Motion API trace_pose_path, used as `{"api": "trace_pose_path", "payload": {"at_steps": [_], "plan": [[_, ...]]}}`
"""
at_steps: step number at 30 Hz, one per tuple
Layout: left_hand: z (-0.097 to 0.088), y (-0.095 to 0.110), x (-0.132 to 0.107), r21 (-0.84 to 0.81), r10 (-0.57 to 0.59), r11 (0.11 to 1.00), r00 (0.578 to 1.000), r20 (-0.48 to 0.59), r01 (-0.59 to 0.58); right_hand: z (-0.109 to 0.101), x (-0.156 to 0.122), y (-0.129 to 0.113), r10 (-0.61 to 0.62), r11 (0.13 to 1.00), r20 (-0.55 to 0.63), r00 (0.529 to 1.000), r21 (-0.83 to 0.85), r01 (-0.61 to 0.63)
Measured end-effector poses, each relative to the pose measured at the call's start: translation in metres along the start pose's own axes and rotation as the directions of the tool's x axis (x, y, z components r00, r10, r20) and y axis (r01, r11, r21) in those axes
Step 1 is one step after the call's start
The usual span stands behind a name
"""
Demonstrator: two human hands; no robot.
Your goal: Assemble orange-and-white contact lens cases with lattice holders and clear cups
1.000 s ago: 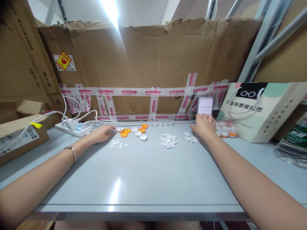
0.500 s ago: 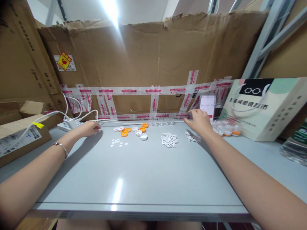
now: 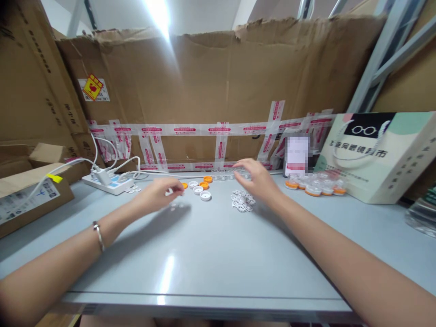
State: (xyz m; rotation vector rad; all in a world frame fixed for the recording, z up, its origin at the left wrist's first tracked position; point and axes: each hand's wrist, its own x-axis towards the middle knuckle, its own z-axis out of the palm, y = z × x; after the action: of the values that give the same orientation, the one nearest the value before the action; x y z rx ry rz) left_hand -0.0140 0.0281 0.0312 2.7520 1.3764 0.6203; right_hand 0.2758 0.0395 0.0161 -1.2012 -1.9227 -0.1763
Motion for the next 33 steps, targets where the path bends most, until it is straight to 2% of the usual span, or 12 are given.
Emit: {"api": "trace_pose_path", "payload": {"at_steps": [2, 4, 7, 12, 14, 18, 20, 23, 25, 28, 31, 33], "plan": [[0.012, 0.026, -0.002, -0.064, 0.106, 0.993, 0.994, 0.039, -0.103, 0.009, -0.006, -0.029, -0.106, 0.979, 0.095, 0.990, 0.184, 0.088], [0.020, 0.040, -0.006, -0.119, 0.176, 0.978, 0.983, 0.056, -0.169, 0.017, -0.012, -0.050, -0.187, 0.946, 0.210, 0.960, 0.301, 0.118], [0.026, 0.041, -0.010, -0.182, 0.230, 0.960, 0.971, 0.065, -0.215, 0.025, -0.021, -0.066, -0.211, 0.927, 0.352, 0.912, 0.369, 0.072], [0.025, 0.033, -0.008, -0.190, 0.212, 0.962, 0.976, 0.060, -0.197, 0.021, -0.024, -0.067, -0.165, 0.931, 0.500, 0.850, 0.364, -0.033], [0.023, 0.033, -0.007, -0.208, 0.195, 0.962, 0.979, 0.055, -0.180, 0.013, -0.023, -0.066, -0.135, 0.929, 0.581, 0.803, 0.356, -0.101], [0.017, 0.033, -0.009, -0.240, 0.186, 0.954, 0.983, 0.000, -0.181, -0.001, -0.023, -0.063, -0.128, 0.921, 0.750, 0.649, 0.333, -0.203], [0.015, 0.032, -0.010, -0.243, 0.194, 0.951, 0.981, -0.019, -0.193, -0.002, -0.025, -0.063, -0.147, 0.912, 0.780, 0.608, 0.345, -0.222], [0.010, 0.024, -0.008, -0.193, 0.196, 0.961, 0.980, -0.028, -0.198, 0.006, -0.028, -0.067, -0.191, 0.891, 0.759, 0.622, 0.400, -0.216], [0.006, 0.012, -0.005, -0.117, 0.134, 0.983, 0.990, -0.050, -0.139, 0.013, -0.030, -0.071, -0.199, 0.883, 0.737, 0.646, 0.420, -0.207], [0.000, -0.018, 0.001, -0.023, -0.002, 1.000, 0.995, -0.099, -0.001, 0.020, -0.033, -0.076, -0.182, 0.897, 0.704, 0.687, 0.405, -0.178], [0.001, -0.051, 0.004, 0.018, -0.084, 0.996, 0.991, -0.101, 0.086, 0.021, -0.034, -0.079, -0.175, 0.904, 0.669, 0.722, 0.400, -0.152], [0.005, -0.066, 0.006, 0.038, -0.105, 0.993, 0.991, -0.079, 0.108, 0.021, -0.033, -0.081, -0.118, 0.887, 0.666, 0.737, 0.405, -0.224]]}}
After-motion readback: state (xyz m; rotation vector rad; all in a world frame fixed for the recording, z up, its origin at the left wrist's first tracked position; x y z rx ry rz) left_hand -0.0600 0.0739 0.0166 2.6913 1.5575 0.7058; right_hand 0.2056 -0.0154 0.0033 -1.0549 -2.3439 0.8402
